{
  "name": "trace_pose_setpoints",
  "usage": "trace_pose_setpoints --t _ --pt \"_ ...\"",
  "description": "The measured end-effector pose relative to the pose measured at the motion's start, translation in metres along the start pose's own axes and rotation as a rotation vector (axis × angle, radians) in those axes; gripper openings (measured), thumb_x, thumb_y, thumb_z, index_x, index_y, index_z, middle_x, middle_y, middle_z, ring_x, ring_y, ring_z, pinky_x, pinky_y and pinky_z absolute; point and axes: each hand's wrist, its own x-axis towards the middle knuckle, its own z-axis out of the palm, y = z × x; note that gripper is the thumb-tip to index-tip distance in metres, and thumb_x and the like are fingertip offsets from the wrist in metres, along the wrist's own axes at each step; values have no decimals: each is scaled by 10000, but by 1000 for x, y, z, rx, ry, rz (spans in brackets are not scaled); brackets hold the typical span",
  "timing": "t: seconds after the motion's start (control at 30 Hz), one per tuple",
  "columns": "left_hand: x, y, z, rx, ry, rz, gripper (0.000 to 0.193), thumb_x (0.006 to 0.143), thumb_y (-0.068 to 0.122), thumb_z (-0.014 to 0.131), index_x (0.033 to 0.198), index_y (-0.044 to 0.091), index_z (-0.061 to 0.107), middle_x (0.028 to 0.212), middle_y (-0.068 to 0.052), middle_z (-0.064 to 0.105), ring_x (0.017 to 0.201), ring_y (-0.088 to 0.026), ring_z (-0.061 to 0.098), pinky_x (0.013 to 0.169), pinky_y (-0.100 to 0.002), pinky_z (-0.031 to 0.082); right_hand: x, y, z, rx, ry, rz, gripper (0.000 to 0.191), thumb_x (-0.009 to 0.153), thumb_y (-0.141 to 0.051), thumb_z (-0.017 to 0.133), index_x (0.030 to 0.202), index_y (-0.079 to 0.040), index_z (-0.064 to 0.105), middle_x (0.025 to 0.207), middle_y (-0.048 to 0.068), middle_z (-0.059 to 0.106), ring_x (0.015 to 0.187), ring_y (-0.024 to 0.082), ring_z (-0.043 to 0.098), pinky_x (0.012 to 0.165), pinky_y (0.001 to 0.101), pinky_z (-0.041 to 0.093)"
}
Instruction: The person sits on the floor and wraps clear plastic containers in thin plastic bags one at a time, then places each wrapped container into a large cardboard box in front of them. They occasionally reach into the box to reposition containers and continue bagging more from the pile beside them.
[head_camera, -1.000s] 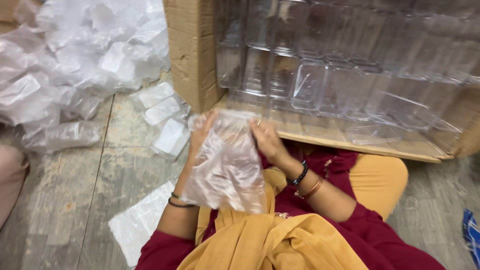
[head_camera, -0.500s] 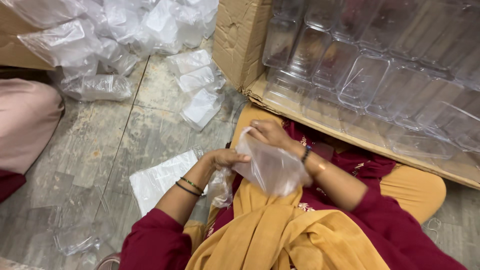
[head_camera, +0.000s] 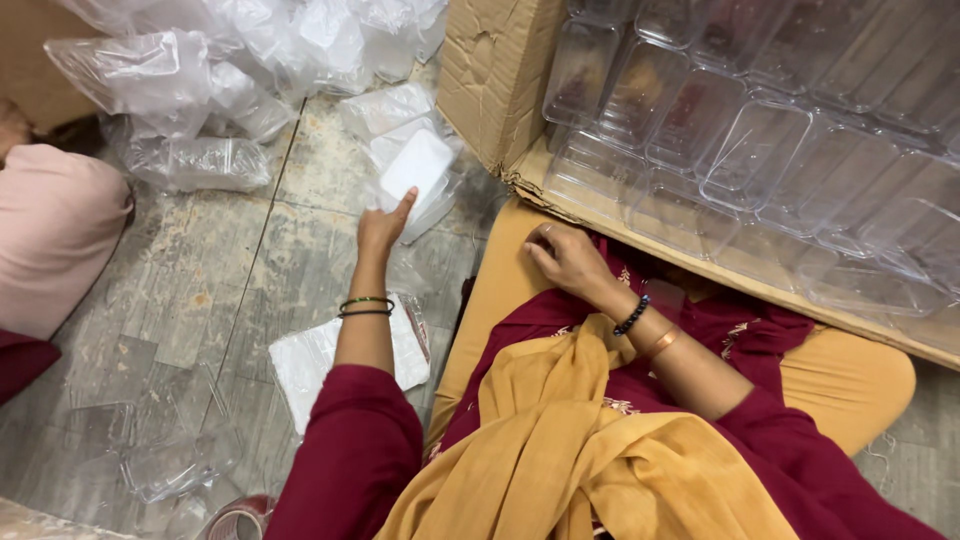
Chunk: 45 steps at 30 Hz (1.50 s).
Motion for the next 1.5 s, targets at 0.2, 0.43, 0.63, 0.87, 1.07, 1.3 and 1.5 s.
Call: trace_pose_setpoints --t 0.2,0.43,0.63,0.87,1.07,1.3,1.5 --pt "-87 31 55 -458 -331 437 469 1105 351 490 1242 -67 657 1128 -182 742 952 -217 708 885 -362 579 10 -27 -23 521 38 -269 407 1048 -224 677 1312 50 532 1184 117 638 1054 201 601 885 355 493" --pt "-142 91 104 -566 -476 595 651 1118 501 279 1458 -3 511 1399 -140 621 1235 -216 641 1049 -360 543 -11 -56 -18 531 -62 54 271 1034 -221 685 1068 41 629 914 44 667 810 86 605 734 261 513" --pt "-175 91 153 -349 -519 751 646 1133 513 295 1418 -6 554 1430 -148 605 1315 -224 602 1100 -355 496 -40 -63 -77 987 52 310 495 796 -74 814 1223 -113 566 1111 -96 656 977 -11 644 877 154 553" --pt "-185 89 175 -3 -413 579 476 1051 397 619 1029 -38 814 752 -105 645 656 -164 562 588 -316 434 -48 -30 -92 929 470 89 225 1073 -161 692 1160 46 687 995 76 694 875 112 624 774 268 527" --pt "-197 80 176 -343 -723 531 360 950 304 783 1041 -40 728 887 0 716 789 -61 646 687 -217 530 -69 -15 -102 1249 548 180 220 1029 -229 642 1143 -41 632 990 7 692 911 99 666 838 269 580" --pt "-212 92 183 -246 -734 735 297 956 270 761 1056 -9 746 867 20 718 772 -41 639 662 -207 510 -73 -30 -103 985 470 91 134 1002 -110 689 1089 -10 711 979 29 730 865 92 668 793 241 574" --pt "-230 98 179 -94 -560 701 247 1000 244 742 1013 2 790 748 25 633 658 -40 521 562 -216 401 -85 -26 -101 853 511 40 106 1066 -92 706 1078 8 737 874 31 709 794 68 620 697 210 519"
